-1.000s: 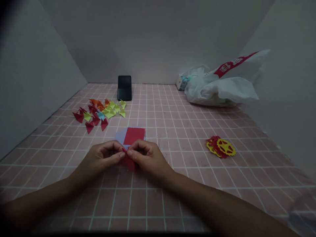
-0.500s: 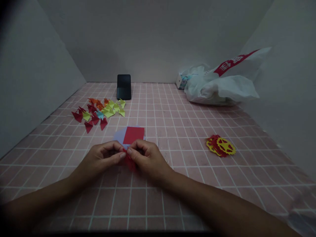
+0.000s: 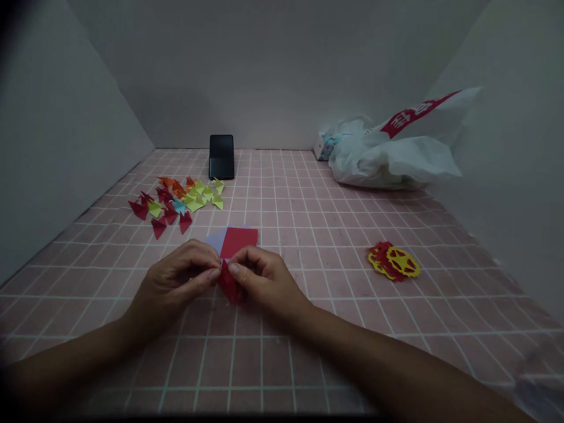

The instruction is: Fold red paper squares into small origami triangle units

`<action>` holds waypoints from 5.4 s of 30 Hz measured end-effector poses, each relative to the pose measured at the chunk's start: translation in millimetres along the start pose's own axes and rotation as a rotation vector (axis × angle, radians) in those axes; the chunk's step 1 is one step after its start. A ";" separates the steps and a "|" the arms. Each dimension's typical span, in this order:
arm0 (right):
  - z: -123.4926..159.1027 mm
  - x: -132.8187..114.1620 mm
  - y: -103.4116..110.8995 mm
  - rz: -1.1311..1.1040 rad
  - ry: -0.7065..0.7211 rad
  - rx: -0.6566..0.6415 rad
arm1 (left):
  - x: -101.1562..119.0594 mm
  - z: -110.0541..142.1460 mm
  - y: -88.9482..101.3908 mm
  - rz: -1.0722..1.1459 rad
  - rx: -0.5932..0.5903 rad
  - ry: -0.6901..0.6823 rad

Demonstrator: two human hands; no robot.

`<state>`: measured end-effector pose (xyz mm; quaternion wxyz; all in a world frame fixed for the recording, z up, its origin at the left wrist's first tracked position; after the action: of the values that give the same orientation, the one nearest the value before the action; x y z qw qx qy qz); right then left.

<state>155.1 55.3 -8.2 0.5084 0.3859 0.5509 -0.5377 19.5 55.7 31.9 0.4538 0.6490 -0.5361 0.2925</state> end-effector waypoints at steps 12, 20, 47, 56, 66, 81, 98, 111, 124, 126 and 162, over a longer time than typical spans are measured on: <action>0.7 -13.5 1.4 0.311 0.186 0.000 | -7.5 0.5 -7.4 0.029 -0.113 0.143; -1.4 -9.6 -0.9 0.294 0.123 -0.056 | -18.5 3.1 -9.6 0.122 -0.117 0.307; -1.2 -13.4 2.9 0.453 0.207 0.000 | -23.5 4.6 -8.7 0.001 -0.168 0.475; -1.5 -2.1 0.2 0.273 0.070 -0.004 | -13.7 1.4 -2.4 -0.057 -0.036 0.344; -0.7 -13.6 4.1 0.443 0.159 -0.025 | -16.9 4.0 -5.8 0.028 -0.100 0.422; -2.1 3.6 5.2 0.277 -0.060 -0.024 | -23.9 7.6 -14.1 0.066 -0.189 0.503; -1.9 17.1 0.2 -0.005 -0.202 -0.021 | -30.9 11.6 -15.5 0.184 -0.091 0.579; 4.7 18.4 -2.5 -0.008 -0.183 -0.056 | -24.6 19.6 -23.8 0.251 -0.172 0.607; -0.1 9.4 0.4 0.217 -0.101 -0.027 | -28.1 26.8 -29.1 0.096 -0.350 0.526; 0.5 5.2 1.2 0.244 -0.064 -0.020 | -27.1 26.2 -29.1 0.105 -0.355 0.546; -8.3 14.9 10.8 -0.125 -0.222 0.119 | -31.5 11.5 -10.1 0.023 -0.063 0.361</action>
<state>161.7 63.0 -25.7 0.5080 0.3183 0.4814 -0.6395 19.9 59.0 -2.9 0.5593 0.5654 -0.4621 0.3924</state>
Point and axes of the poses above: each hand's wrist, its own z-axis away from the middle knuckle, its own y-axis out of the back of the hand, x = y × z, the point moved 7 cm from there along -z, towards the middle knuckle, and after that the axes turned 14 degrees about x, right-handed, at the moved point
